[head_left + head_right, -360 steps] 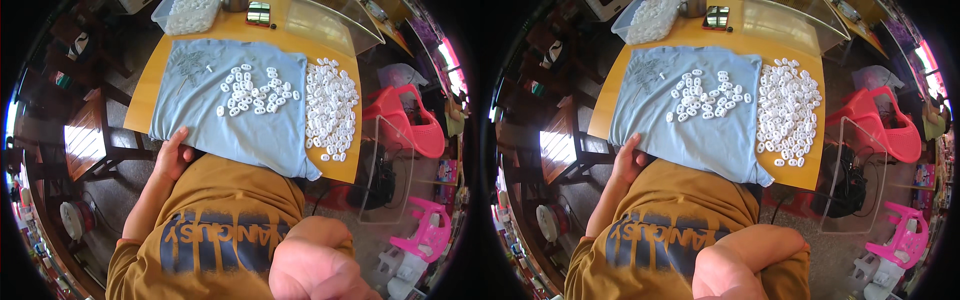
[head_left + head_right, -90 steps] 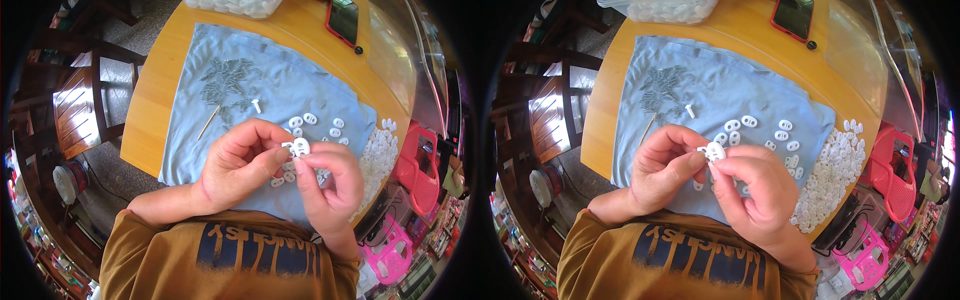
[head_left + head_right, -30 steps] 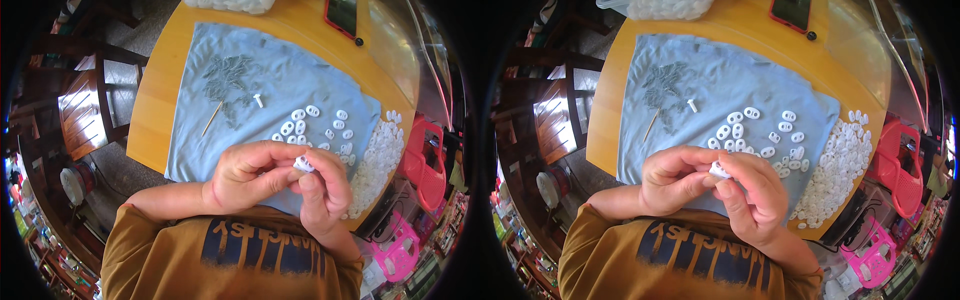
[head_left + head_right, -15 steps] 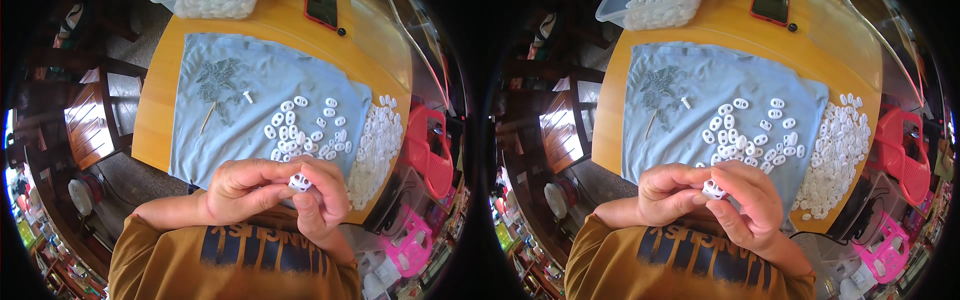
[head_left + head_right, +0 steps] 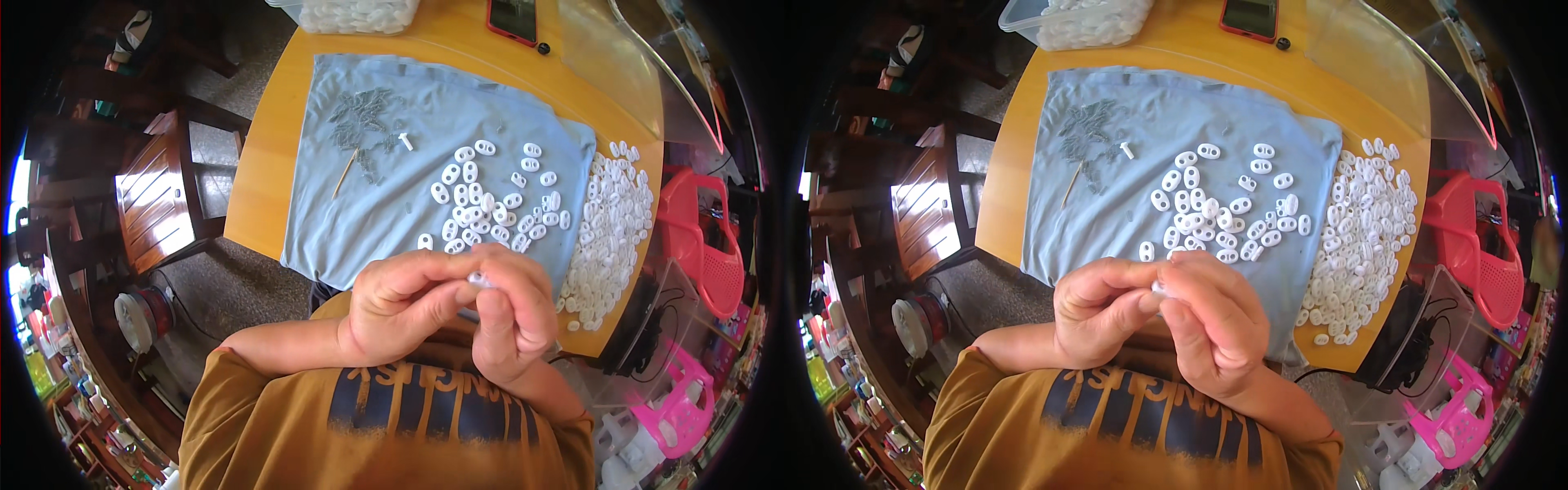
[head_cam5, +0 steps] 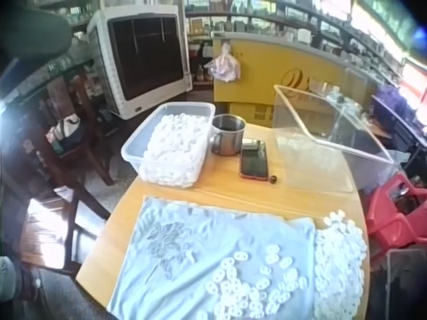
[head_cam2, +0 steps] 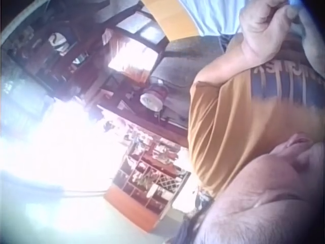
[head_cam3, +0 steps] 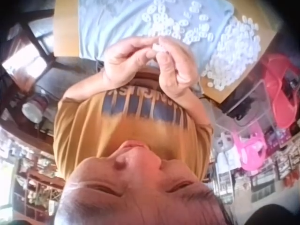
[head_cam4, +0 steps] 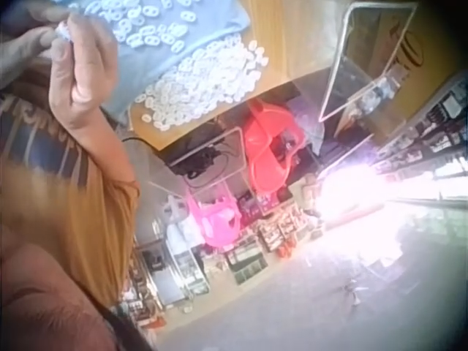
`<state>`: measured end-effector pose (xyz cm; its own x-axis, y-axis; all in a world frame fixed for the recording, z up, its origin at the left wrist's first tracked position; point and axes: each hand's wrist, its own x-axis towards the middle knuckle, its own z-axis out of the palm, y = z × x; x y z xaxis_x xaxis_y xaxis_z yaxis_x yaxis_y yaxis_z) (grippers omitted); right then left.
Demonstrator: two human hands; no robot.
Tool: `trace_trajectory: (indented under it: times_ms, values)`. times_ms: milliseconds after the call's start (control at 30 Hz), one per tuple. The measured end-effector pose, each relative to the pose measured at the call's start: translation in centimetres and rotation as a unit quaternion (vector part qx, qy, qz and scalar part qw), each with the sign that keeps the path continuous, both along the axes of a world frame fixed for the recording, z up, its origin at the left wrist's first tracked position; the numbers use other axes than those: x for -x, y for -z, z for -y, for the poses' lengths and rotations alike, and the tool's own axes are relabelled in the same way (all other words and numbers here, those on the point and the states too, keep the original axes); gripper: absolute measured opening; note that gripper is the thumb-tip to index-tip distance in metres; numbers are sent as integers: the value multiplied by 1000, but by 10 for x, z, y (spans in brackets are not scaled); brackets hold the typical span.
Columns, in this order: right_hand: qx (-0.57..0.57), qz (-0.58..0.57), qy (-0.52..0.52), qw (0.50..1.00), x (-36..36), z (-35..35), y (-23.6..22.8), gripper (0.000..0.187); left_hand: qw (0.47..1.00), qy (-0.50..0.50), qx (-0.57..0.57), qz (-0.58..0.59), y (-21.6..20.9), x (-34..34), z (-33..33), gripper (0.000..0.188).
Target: Assembling small white plastic components and metal connectors at a table.
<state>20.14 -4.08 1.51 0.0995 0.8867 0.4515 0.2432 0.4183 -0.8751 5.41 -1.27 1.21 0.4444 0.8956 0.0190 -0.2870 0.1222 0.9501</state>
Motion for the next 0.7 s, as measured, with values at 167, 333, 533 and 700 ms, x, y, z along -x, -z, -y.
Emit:
trace_trajectory:
  times_ms: [167, 333, 533, 700]
  values:
    - [-5, 6, 12, 1000, -1, -1, 0, 20, 996, -24, 40, 69, -1, -8, 5, 25]
    - [-2, 6, 13, 1000, -8, -4, -2, 23, 984, 42, 117, 125, -7, -7, -7, 28]
    - [24, 1, 9, 1000, -9, -3, 5, 39, 977, 74, 191, 60, -12, -8, -28, 21]
    - [105, -46, 57, 992, -16, 4, 10, 44, 991, -74, 111, 7, -25, 3, -94, 23]
